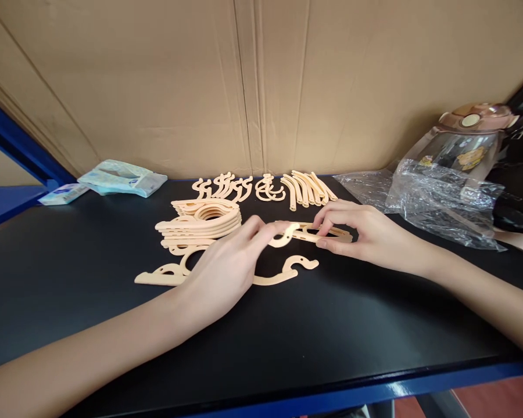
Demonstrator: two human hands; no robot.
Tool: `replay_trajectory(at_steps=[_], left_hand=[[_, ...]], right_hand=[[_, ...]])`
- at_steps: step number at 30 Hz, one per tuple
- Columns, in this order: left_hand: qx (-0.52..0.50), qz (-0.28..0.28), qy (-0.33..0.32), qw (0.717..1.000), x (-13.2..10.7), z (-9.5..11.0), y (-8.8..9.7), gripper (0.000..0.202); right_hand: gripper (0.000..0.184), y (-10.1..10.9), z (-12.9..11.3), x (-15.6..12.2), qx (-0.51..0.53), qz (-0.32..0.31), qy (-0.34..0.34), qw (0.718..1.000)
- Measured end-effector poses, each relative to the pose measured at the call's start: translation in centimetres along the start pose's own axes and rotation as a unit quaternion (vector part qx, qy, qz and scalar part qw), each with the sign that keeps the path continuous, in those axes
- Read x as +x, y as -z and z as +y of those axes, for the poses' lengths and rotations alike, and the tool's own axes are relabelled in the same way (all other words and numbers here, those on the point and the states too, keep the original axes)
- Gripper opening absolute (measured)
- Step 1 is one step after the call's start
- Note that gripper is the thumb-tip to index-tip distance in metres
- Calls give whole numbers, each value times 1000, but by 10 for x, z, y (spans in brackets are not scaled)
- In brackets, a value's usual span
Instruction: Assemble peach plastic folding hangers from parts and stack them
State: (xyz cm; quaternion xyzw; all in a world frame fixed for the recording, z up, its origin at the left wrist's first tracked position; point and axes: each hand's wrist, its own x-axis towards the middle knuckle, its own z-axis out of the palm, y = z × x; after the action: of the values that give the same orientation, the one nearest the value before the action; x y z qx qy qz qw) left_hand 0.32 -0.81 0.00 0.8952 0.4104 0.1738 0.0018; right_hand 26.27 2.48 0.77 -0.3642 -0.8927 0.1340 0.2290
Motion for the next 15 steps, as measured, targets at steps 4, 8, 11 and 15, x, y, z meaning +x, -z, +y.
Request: replay_trajectory(at_steps=[4,8,11,15], left_hand=[[-34,29,74,996,1,-1,3,37],[-20,57,101,993,3,0,8,35],[-2,55,103,993,4,1,12,38],[8,31,113,993,5,-3,10,34]], right_hand=[[16,1,-1,1,55,-16,-40,998],[24,3,-2,0,48,-23,-70,996],[26,4,-3,0,53,-18,-69,996],[28,4,-4,0,84,-19,-84,993]])
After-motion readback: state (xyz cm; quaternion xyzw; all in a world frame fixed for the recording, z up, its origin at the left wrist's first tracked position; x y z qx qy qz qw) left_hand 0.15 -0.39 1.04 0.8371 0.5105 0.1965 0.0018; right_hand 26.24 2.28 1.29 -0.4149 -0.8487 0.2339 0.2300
